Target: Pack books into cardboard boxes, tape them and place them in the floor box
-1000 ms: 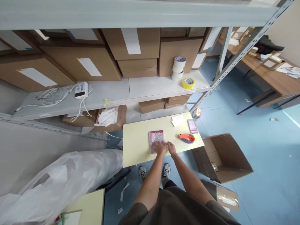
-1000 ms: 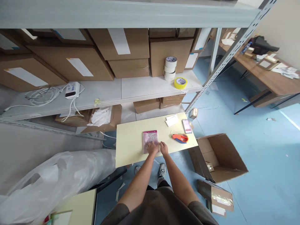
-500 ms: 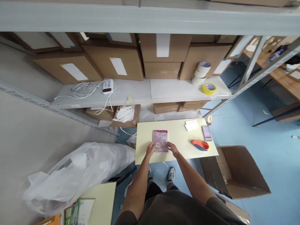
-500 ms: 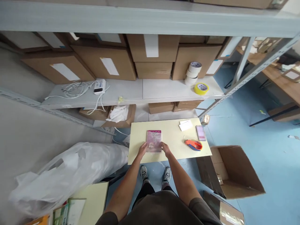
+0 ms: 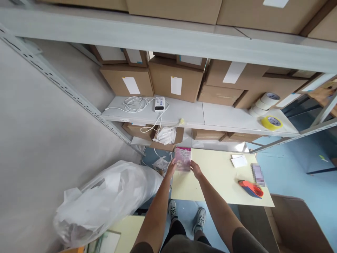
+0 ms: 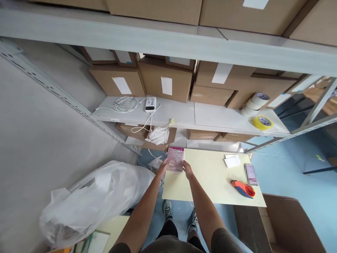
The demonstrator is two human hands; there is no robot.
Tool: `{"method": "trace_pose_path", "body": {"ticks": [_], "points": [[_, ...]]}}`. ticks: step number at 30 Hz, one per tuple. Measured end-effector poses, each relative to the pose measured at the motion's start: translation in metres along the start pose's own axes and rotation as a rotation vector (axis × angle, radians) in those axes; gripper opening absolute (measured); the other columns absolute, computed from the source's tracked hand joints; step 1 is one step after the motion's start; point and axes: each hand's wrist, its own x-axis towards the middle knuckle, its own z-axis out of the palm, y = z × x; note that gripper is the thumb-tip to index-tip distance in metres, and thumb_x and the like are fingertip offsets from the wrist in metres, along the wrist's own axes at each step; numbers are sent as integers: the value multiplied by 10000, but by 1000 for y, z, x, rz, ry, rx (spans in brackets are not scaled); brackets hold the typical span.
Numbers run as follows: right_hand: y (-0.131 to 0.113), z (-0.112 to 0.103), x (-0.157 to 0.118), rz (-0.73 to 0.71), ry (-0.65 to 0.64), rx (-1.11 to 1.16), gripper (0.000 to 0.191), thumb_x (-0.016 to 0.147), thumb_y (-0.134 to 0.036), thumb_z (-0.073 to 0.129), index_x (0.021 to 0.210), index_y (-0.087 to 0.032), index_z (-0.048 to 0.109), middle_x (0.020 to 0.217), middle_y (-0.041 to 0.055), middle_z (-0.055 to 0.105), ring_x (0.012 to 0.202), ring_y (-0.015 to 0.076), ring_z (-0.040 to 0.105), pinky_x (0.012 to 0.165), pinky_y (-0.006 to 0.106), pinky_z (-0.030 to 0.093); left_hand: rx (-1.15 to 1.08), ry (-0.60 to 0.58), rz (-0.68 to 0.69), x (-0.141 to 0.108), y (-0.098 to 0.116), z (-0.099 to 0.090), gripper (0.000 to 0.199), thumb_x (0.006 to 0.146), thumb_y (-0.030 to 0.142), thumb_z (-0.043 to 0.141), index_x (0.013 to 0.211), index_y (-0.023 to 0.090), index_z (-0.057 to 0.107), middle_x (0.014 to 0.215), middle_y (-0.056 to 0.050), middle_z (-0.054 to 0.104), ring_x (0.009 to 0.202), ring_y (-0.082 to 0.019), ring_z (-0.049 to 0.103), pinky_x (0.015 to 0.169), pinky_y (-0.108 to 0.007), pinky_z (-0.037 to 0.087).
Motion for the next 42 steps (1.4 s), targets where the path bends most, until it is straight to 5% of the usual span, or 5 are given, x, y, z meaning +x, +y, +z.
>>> {"method": "trace_pose_path", "body": {"ticks": [12, 21, 25, 36, 42], "points": [[-22, -18, -57, -212, 37, -238, 802, 677, -672, 795, 1358, -251, 745, 1522, 136, 644, 1475, 400, 532, 1203, 539, 439, -233, 208, 146, -84, 11, -5, 674, 793, 569, 739, 1363, 213, 702, 1545, -172, 612, 1469, -369, 535, 1270, -531, 333], [-50, -17, -106, -385, -307, -329, 805, 724, -672, 747, 1404, -244, 710, 1525, 143, 639, 1445, 403, 560, 1171, 536, 479, -214, 434, 208, -205, 34, 31, 610, 866, 532, 715, 1359, 173, 712, 1518, -187, 635, 1441, -376, 562, 1237, -500, 389], [-41, -7, -140, -386, -449, -307, 754, 750, -662, 728, 1404, -288, 708, 1533, 118, 634, 1422, 406, 582, 1141, 557, 506, -139, 518, 169, -276, 28, 24, 585, 898, 526, 705, 1361, 169, 717, 1480, -191, 663, 1366, -366, 623, 1198, -499, 443], [-14, 78, -248, -405, -818, -362, 796, 757, -679, 728, 1417, -236, 686, 1529, 164, 632, 1374, 393, 622, 1148, 543, 496, -164, 928, 120, -464, -11, -33, 614, 938, 506, 656, 1451, 169, 667, 1428, -150, 702, 1283, -294, 668, 1166, -447, 467], [41, 149, -340, -391, -1016, -457, 762, 748, -621, 761, 1414, -257, 700, 1517, 127, 649, 1384, 375, 612, 1155, 508, 490, -260, 1054, 90, -566, -65, -57, 614, 936, 531, 682, 1441, 181, 676, 1506, -142, 653, 1338, -300, 638, 1182, -449, 454]]}}
